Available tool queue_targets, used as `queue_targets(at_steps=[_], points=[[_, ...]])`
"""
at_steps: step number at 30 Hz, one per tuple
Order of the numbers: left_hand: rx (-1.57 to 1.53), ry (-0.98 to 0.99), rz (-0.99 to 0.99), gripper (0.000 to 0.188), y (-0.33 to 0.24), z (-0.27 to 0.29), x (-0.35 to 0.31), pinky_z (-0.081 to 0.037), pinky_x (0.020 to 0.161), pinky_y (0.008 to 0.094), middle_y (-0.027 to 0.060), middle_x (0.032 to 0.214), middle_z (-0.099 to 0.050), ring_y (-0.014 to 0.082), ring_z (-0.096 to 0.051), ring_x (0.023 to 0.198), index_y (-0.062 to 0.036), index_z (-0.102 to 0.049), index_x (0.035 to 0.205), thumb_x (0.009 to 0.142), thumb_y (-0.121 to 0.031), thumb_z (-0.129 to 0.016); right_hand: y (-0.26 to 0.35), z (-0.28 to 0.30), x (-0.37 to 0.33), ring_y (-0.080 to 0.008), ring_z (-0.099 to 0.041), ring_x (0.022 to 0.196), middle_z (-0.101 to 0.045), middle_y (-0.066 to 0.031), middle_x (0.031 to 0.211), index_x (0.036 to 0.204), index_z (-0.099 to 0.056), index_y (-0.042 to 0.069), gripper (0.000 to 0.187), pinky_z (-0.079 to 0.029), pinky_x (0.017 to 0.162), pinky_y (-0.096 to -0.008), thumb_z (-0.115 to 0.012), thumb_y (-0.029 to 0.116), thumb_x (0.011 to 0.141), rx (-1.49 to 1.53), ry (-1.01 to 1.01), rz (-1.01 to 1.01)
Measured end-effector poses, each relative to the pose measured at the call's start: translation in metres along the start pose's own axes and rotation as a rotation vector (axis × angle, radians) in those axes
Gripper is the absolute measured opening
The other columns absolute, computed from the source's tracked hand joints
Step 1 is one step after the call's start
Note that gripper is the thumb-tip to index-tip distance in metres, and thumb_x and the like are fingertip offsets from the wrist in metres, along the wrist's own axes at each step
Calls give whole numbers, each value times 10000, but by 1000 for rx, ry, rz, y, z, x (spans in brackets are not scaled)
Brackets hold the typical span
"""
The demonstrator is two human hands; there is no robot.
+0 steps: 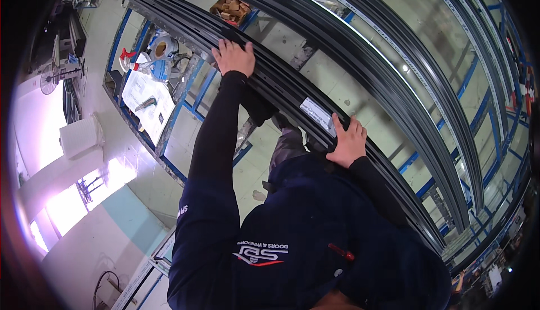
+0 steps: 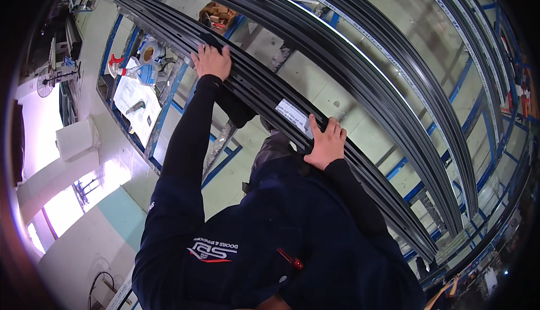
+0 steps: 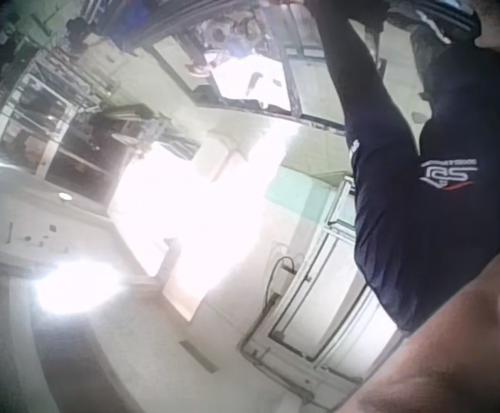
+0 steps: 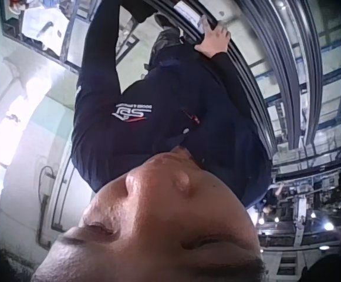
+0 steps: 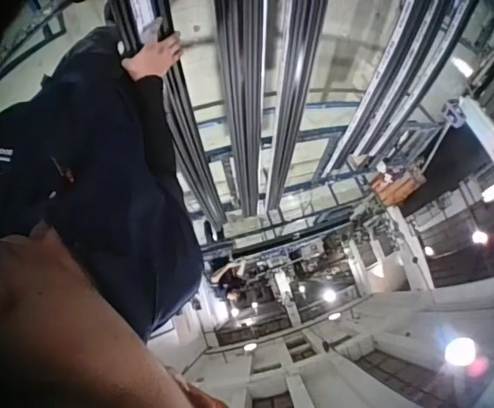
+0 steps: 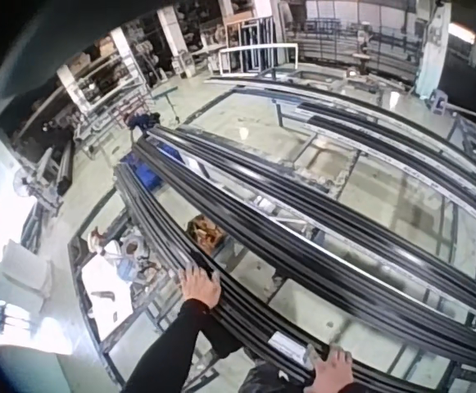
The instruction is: The person cleans long metal profiles on a workbench using a spray bottle and a black cloth. They spray the profiles, wipe them thoroughly, and then move the cleaned profiles to a nearby rack.
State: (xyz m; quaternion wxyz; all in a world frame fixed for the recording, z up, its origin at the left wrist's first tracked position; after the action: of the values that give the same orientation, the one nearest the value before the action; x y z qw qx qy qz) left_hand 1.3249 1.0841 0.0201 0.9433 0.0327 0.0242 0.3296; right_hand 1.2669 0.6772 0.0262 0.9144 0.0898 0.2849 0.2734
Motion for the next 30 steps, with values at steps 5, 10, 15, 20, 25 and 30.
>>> queue_targets(at_steps=[5,10,15,20,25,30], points=[[-35,73,-85,740,-31,-4,-56,-126,1239,527,235,1526,-462,335,-307,1498,97,-562,1356,1035,-537,-354,4,-14,-1,-486,-360,1346,-350,-340,1447,1591,-274,255,1180,-265,1112,-628,-875,357,580,-63,-30,-38],[-199,37,-151,563,-59,-15,-129,-198,1215,559,240,1526,-451,351,-301,1499,73,-600,1278,1016,-412,-482,10,-40,-5,-488,-305,1367,-304,-321,1469,1571,-307,272,1162,-215,1136,-645,-901,338,575,-89,-231,-44],[-627,-124,-116,280,-48,-12,-158,-236,1212,535,137,1373,-598,295,-413,1426,-34,-653,1209,1001,-184,-539,12,-39,-6,-482,-206,1463,-248,-325,1522,1574,-303,286,1138,-167,1153,-684,-888,392,604,-42,-189,-54],[-1019,-263,543,257,67,-41,-169,-519,790,487,240,928,-654,404,-670,855,2,-600,1099,1058,-230,-498,32,-6,-3,-452,-211,1482,-253,-261,1573,1530,-371,97,1016,-204,1195,-569,-851,480,719,181,-222,142],[-2140,-225,824,330,245,-5,-198,-441,478,306,34,696,-509,127,-480,489,-66,-521,947,1102,-336,-412,115,43,52,-450,-386,1379,-409,-239,1478,1399,-496,23,745,-331,1139,-529,-816,335,803,262,-387,376],[-1865,171,676,260,167,24,-225,-449,488,278,-22,783,-512,109,-507,604,-94,-548,1036,1087,-337,-470,311,73,141,-398,-439,1350,-485,-213,1426,1388,-505,19,726,-349,1137,-491,-811,328,808,257,-389,683]])
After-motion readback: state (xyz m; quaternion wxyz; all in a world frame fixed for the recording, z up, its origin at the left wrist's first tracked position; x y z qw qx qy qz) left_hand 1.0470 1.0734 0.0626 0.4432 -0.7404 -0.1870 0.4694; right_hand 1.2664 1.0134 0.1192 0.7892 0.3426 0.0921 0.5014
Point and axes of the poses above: each hand's wrist, its own x-axis towards the middle knuckle, its own z-axis out of the back of the hand, y = z × x, the point moved 10 cm from there along x, towards the middle knuckle
